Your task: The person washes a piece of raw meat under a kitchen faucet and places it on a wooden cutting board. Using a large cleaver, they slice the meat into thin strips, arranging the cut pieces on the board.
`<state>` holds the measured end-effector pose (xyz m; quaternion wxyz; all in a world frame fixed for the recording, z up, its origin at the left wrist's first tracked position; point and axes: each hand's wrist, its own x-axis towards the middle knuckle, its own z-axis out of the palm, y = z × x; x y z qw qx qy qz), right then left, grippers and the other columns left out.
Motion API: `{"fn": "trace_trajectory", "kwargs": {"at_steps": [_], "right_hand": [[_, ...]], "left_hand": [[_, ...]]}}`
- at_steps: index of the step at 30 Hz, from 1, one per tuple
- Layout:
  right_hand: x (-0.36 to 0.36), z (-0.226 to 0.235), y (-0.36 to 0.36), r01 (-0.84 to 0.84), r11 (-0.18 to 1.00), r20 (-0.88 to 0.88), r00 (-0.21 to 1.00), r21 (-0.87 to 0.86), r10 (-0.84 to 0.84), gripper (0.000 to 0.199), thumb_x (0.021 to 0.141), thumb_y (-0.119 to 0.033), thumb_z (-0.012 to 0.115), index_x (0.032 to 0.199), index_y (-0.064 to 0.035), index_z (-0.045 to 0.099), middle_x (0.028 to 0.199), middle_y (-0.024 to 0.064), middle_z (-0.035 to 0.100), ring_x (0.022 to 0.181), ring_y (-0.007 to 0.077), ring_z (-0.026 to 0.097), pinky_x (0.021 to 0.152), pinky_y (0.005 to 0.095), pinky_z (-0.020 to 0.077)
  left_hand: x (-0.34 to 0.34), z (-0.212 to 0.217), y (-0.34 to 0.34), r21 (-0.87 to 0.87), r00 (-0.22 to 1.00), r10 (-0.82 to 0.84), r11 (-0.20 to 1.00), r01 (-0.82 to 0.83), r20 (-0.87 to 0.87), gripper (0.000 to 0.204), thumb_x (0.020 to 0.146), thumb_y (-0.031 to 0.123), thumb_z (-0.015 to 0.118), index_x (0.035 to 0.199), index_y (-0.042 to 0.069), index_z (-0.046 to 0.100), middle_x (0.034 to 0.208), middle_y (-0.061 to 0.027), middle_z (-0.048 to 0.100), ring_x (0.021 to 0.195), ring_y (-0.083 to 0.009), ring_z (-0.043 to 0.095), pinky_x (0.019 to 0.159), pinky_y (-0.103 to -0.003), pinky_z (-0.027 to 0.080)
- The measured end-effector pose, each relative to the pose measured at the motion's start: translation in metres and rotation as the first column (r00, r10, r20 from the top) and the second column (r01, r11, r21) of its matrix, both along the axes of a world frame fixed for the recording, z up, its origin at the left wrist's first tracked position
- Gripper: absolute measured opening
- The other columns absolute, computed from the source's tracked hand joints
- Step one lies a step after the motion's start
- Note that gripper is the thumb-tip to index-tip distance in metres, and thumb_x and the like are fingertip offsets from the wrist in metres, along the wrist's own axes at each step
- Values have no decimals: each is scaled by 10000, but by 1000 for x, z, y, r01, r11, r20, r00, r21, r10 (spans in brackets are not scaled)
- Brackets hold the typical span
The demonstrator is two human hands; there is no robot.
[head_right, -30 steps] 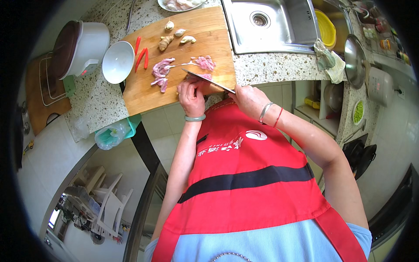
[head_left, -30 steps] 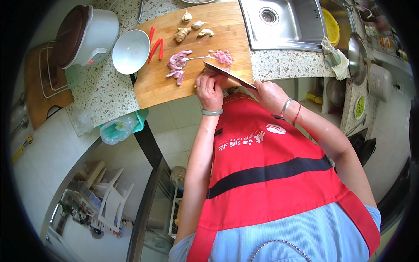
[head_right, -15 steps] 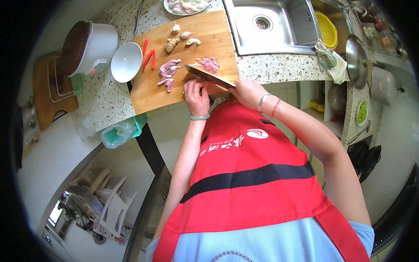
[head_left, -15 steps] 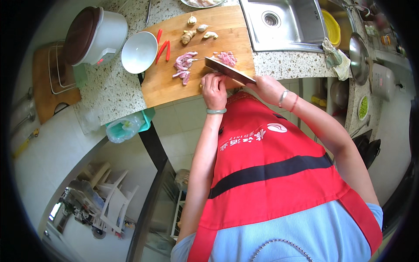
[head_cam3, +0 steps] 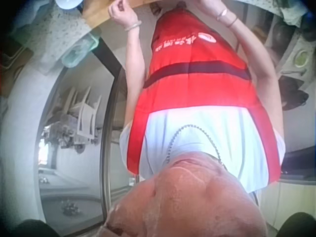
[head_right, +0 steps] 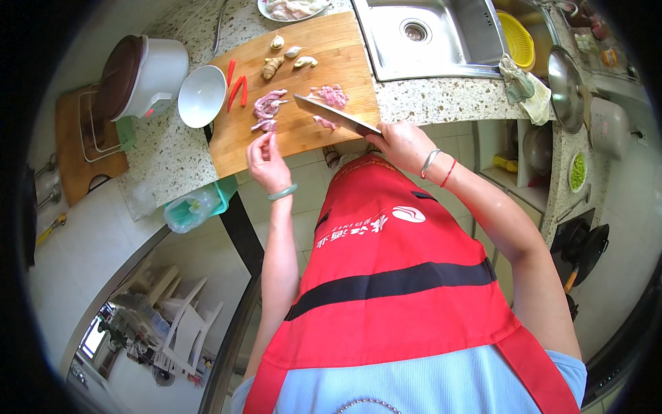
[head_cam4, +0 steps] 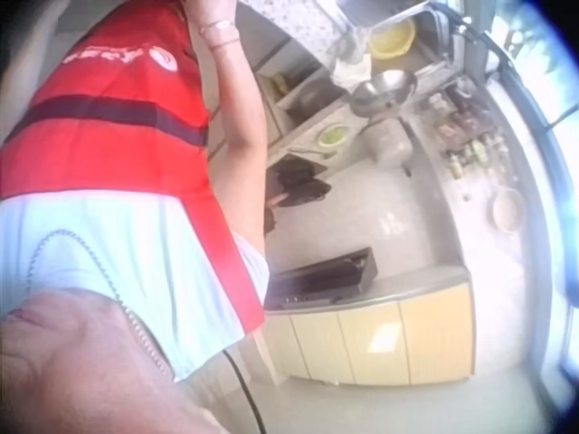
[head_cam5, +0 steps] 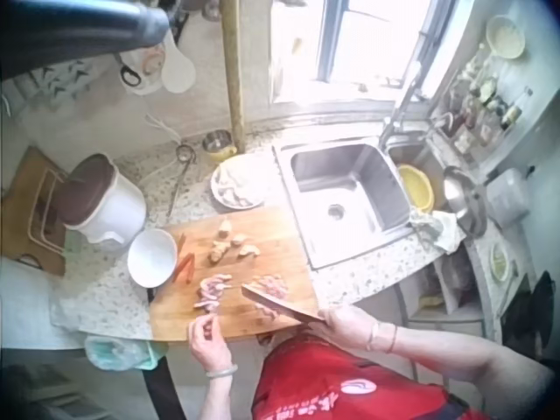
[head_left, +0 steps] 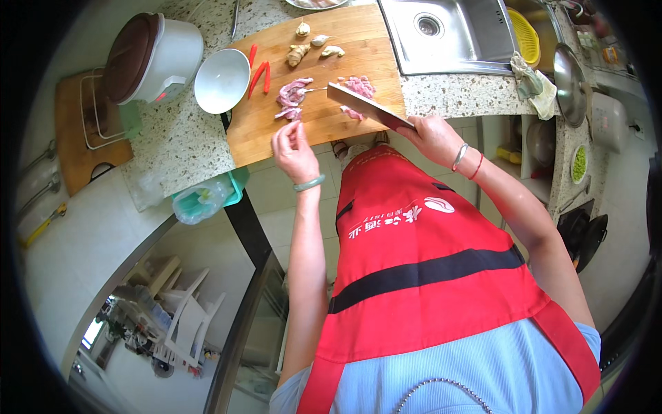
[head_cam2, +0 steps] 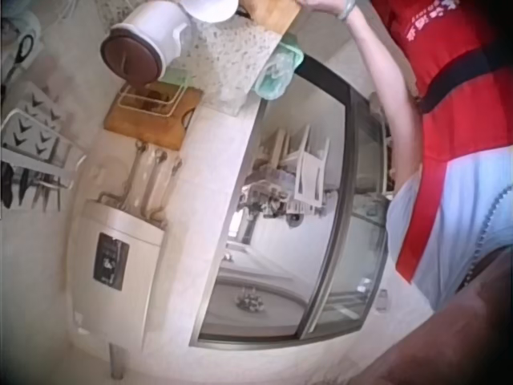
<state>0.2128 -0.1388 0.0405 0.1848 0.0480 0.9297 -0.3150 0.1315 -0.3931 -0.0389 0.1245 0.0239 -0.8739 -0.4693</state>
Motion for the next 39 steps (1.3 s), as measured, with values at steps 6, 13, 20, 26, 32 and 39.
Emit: {"fn": "trace_trajectory", "kwargs": {"at_steps": [6, 13, 20, 26, 32, 39], "right_hand": [[7, -14, -8, -44, 998, 52, 998, 52, 41, 345, 937, -311, 574, 802, 2, 623, 688, 236, 620, 658, 410, 626, 622, 475, 509], [8, -18, -4, 87, 996, 73, 994, -18, -85, 356, 940, -323, 574, 813, 6, 628, 718, 249, 622, 684, 421, 622, 637, 484, 503], [12, -2, -8, 205, 971, 268, 949, -127, -165, 334, 946, -311, 568, 866, 5, 641, 745, 262, 616, 724, 427, 615, 667, 481, 496], [17, 0, -7, 245, 962, 251, 945, -121, -209, 323, 948, -307, 564, 874, -3, 647, 744, 258, 614, 719, 426, 615, 665, 485, 493], [22, -5, -11, 159, 987, 132, 979, -39, -153, 309, 947, -310, 564, 870, -17, 626, 725, 242, 623, 701, 422, 615, 651, 497, 493], [23, -1, -13, 94, 995, 79, 992, 25, -96, 290, 951, -300, 553, 863, -28, 598, 684, 227, 615, 662, 416, 611, 617, 499, 489]], "left_hand": [[-21, 0, -22, -273, 996, -72, 958, 83, 50, 211, 773, 163, 798, 896, 43, 677, 825, -43, 605, 679, -150, 555, 631, -301, 478], [-23, 2, -20, 225, 842, -213, 968, 113, 496, 149, 823, 121, 762, 871, 27, 656, 881, -58, 686, 651, -96, 593, 622, -254, 483], [-20, 22, 27, 301, 927, -351, 905, 300, 132, 149, 800, -55, 695, 916, 31, 660, 969, -48, 621, 818, -140, 644, 717, -277, 531], [-3, -9, 27, -225, 788, -605, 789, 572, -115, 197, 816, 34, 693, 1012, 45, 688, 1110, -97, 640, 1058, -272, 600, 917, -365, 470], [20, -3, 23, -340, 806, -578, 788, 513, -123, 310, 844, 8, 629, 1150, 50, 659, 1251, -77, 567, 1132, -274, 537, 969, -403, 440], [27, -16, 24, -323, 764, -642, 739, 591, -72, 446, 766, -32, 632, 1164, 159, 691, 1287, -99, 547, 1155, -296, 529, 995, -402, 437]]}}
